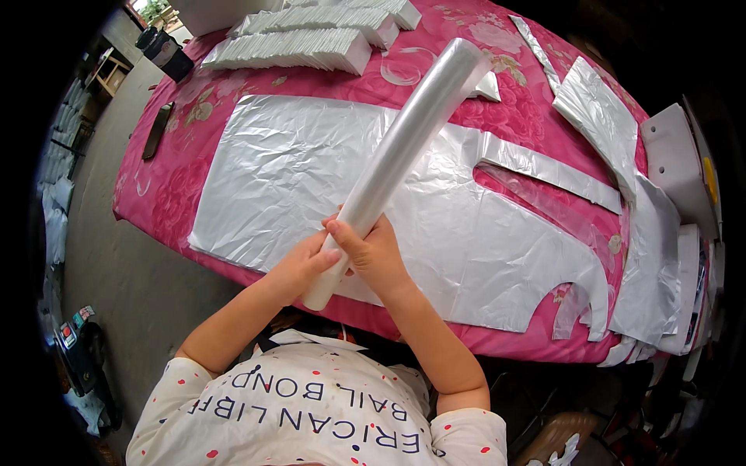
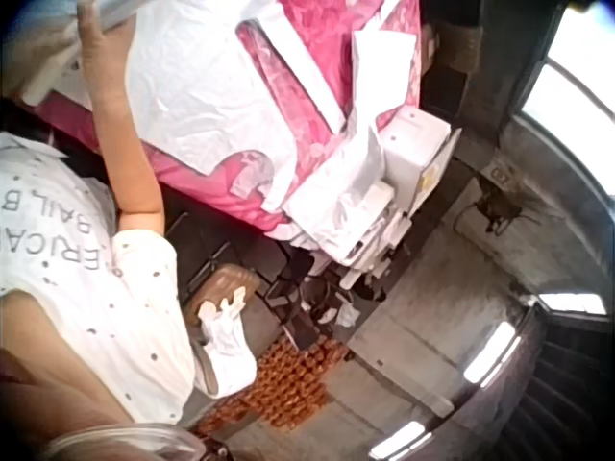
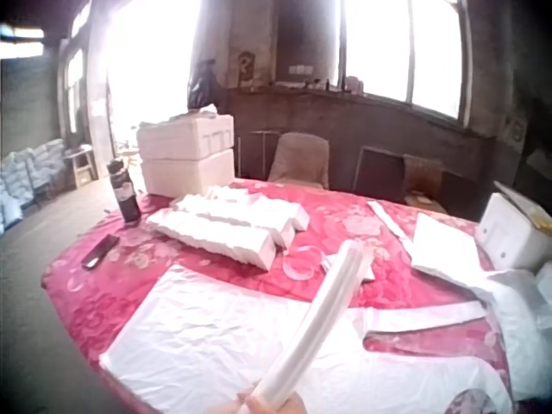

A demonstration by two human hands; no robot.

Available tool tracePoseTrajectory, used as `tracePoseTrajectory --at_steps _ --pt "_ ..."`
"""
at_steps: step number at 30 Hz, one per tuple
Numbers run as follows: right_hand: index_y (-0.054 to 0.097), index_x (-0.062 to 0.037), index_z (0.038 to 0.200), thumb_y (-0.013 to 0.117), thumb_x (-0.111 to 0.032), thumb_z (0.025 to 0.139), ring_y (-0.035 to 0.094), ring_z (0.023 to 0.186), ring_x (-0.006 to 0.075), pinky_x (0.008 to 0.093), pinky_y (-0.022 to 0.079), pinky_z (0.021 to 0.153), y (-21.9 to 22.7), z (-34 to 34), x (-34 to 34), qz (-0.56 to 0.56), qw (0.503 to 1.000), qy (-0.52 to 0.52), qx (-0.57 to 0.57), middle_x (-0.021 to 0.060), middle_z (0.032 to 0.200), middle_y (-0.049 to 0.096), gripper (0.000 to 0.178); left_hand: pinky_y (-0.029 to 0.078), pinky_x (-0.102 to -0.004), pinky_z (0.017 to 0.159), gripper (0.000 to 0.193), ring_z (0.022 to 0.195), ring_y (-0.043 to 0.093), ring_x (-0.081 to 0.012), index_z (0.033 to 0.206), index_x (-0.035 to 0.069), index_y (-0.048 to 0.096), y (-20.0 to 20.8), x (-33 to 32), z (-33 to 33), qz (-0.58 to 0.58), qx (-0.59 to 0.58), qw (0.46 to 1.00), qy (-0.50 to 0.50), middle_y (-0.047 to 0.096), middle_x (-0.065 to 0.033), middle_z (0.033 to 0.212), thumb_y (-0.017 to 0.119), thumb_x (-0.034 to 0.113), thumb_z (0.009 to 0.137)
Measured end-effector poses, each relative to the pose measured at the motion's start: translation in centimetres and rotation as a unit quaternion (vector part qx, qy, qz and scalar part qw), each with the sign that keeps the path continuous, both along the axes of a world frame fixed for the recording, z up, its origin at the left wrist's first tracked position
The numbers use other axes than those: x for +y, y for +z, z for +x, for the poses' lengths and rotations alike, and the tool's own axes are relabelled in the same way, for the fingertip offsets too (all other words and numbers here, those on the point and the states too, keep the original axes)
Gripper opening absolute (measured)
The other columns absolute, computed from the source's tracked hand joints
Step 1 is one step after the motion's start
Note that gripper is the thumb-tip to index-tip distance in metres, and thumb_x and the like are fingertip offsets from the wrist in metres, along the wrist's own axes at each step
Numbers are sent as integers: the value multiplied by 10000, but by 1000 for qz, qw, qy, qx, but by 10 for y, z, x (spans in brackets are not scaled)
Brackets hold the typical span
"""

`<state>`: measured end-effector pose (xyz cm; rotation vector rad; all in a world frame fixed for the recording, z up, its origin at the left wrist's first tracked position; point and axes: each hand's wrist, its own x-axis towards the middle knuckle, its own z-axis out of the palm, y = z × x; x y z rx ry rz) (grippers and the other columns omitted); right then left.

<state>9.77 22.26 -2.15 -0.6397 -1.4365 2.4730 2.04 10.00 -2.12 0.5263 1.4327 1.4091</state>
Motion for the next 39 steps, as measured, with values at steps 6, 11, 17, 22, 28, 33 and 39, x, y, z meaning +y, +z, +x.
tracePoseTrajectory --at_steps 6,11,17,22,28,33,39 --pt "415 22 1168 698 -265 786 560 979 179 309 442 858 -17 -4 11 -50 997 -50 17 141 986 613 556 486 -260 610 353 655 567 -114 988 15 550 -4 -24 -8 -111 -29 990 -79 577 -52 782 480 355 924" --pt "444 20 1161 679 -252 797 571 935 160 278 441 857 -16 -6 99 -59 988 -138 43 124 998 615 512 487 -260 599 330 636 562 -103 1008 6 547 -1 -62 -10 -215 -64 966 -125 577 -47 767 487 321 927" --pt "591 -41 1031 639 -271 811 520 761 59 202 417 675 -4 18 154 183 971 -96 -117 32 923 639 321 486 -250 568 429 612 563 -108 1022 -17 556 -9 -105 -12 -237 -188 942 -149 572 -53 739 508 392 902" --pt "624 -51 935 622 -228 833 464 575 15 175 355 529 6 21 143 225 950 82 -200 -45 713 554 204 477 -244 544 577 574 556 -114 987 -34 575 -18 -120 -13 -212 -282 922 -157 563 -58 686 571 517 817" --pt "614 -59 831 686 -185 792 477 581 52 185 362 534 1 21 145 151 957 168 -181 -36 670 533 151 472 -254 535 633 549 550 -130 989 -51 568 -24 -124 -17 -190 -375 893 -159 563 -77 663 660 513 717" --pt "610 -56 786 706 -177 783 491 580 72 203 383 537 1 19 144 169 952 126 -223 -14 675 551 154 472 -256 554 645 554 557 -144 1033 -66 542 -30 -125 -18 -147 -393 888 -190 577 -98 681 733 426 662" --pt "632 -39 801 707 -190 785 524 589 67 201 416 555 -9 29 196 197 957 -26 -210 1 688 595 169 481 -279 620 649 617 586 -153 1067 -63 528 -38 -141 -26 -152 -409 873 -220 598 -105 720 773 354 635"
